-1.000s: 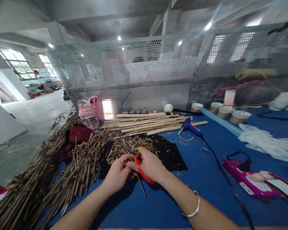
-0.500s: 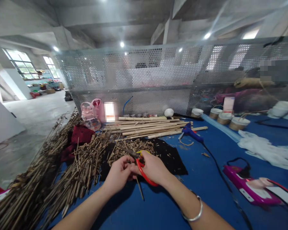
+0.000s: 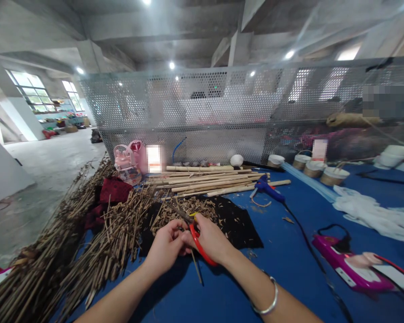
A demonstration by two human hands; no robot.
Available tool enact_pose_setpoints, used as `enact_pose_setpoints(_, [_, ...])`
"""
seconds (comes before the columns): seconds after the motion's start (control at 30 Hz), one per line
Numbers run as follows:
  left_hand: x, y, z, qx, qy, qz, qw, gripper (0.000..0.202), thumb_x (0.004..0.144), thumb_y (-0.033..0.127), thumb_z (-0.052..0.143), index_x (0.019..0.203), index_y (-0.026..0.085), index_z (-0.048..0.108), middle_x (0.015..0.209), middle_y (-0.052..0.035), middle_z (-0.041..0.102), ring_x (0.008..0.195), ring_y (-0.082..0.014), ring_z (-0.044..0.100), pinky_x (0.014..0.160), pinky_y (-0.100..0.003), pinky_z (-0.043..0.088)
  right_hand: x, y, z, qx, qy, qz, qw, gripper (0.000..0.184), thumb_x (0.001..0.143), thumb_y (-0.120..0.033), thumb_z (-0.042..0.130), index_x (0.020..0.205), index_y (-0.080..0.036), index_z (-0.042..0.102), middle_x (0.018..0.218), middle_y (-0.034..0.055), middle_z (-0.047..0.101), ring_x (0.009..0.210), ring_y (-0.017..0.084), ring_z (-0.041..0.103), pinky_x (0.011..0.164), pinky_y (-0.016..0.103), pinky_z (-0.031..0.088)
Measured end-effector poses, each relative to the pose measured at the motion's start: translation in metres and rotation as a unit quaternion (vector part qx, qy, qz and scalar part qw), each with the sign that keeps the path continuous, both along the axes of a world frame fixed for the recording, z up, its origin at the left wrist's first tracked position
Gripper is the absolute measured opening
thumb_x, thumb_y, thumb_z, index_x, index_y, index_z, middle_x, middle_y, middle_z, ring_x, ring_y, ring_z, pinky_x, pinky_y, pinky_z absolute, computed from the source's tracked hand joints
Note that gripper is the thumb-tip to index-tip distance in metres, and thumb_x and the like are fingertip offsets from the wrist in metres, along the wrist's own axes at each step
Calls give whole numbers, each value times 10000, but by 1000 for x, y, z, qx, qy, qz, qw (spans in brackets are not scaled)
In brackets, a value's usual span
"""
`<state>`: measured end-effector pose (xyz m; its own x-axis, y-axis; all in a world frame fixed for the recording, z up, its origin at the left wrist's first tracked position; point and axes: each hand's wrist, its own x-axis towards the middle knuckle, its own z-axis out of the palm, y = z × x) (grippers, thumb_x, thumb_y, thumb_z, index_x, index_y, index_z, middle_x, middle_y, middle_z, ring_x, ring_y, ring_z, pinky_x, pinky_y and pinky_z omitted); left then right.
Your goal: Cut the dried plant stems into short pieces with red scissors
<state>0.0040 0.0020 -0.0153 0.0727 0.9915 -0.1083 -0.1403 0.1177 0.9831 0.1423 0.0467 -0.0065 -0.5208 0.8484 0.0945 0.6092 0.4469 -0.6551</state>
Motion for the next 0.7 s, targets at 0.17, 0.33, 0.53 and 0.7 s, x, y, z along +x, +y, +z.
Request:
enact_pose_setpoints(0.17, [1, -1, 3, 16, -1, 9, 1000, 111, 714, 238, 517, 796, 178, 471, 540, 47, 533, 448, -77, 516, 437, -166, 385, 1, 3, -9, -38, 28, -3, 999, 343, 742, -520, 541, 750, -192, 441, 604, -20, 533, 527, 108, 461, 469, 207, 312])
enact_pose_setpoints(0.33, [-2, -1, 3, 26, 3, 17, 1000, 149, 732, 274, 522, 830, 171, 474, 549, 48, 520, 450, -72, 499, 450, -170, 386, 3, 8, -9, -31, 22, -10, 999, 390, 741, -552, 514, 654, -186, 415, 581, -33, 498, 531, 95, 425, 474, 199, 303])
enact_pose_setpoints(0.53, [-4, 0, 2, 55, 36, 17, 998, 227, 760, 343, 522, 886, 154, 530, 555, 34, 512, 472, -80, 477, 455, -182, 378, 4, 3, 6, 18, -34, -19, 999, 303, 674, -430, 621, 784, -202, 453, 693, -18, 558, 604, 120, 488, 538, 212, 327])
enact_pose_setpoints(0.7, [-4, 0, 3, 64, 37, 13, 997, 232, 762, 361, 523, 861, 154, 553, 569, 27, 517, 473, -80, 466, 454, -187, 375, 2, 1, 3, 7, -14, -13, 1000, 284, 680, -402, 626, 809, -201, 472, 741, 0, 579, 636, 127, 509, 561, 220, 349])
